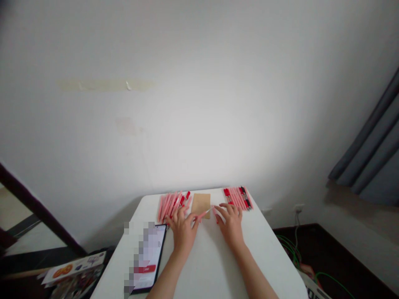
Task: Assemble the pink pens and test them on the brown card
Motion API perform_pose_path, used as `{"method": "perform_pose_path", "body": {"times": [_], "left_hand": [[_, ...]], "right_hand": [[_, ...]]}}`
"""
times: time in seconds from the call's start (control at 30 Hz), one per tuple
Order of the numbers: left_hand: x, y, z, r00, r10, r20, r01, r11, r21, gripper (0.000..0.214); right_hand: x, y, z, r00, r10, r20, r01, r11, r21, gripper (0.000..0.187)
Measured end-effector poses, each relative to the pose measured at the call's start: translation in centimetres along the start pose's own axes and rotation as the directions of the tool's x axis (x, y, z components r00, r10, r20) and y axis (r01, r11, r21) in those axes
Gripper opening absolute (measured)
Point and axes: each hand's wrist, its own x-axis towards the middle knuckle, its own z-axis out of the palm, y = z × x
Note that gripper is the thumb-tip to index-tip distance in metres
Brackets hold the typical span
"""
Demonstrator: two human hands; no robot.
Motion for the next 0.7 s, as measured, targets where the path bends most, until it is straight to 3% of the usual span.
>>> {"method": "perform_pose_path", "body": {"times": [0.37,0.7], "left_hand": [[0.07,0.20,-0.28,0.998,-0.015,0.069,0.016,1.000,-0.001,0.012],[-0.05,-0.09,-0.07,1.000,-0.005,0.001,0.005,0.999,0.051,0.012]], "right_hand": [[-0.06,-0.19,-0.23,0.998,-0.012,0.056,0.015,0.998,-0.054,0.018],[0.08,-0.39,-0.42,0.994,0.054,0.092,-0.049,0.997,-0.052,0.017]]}}
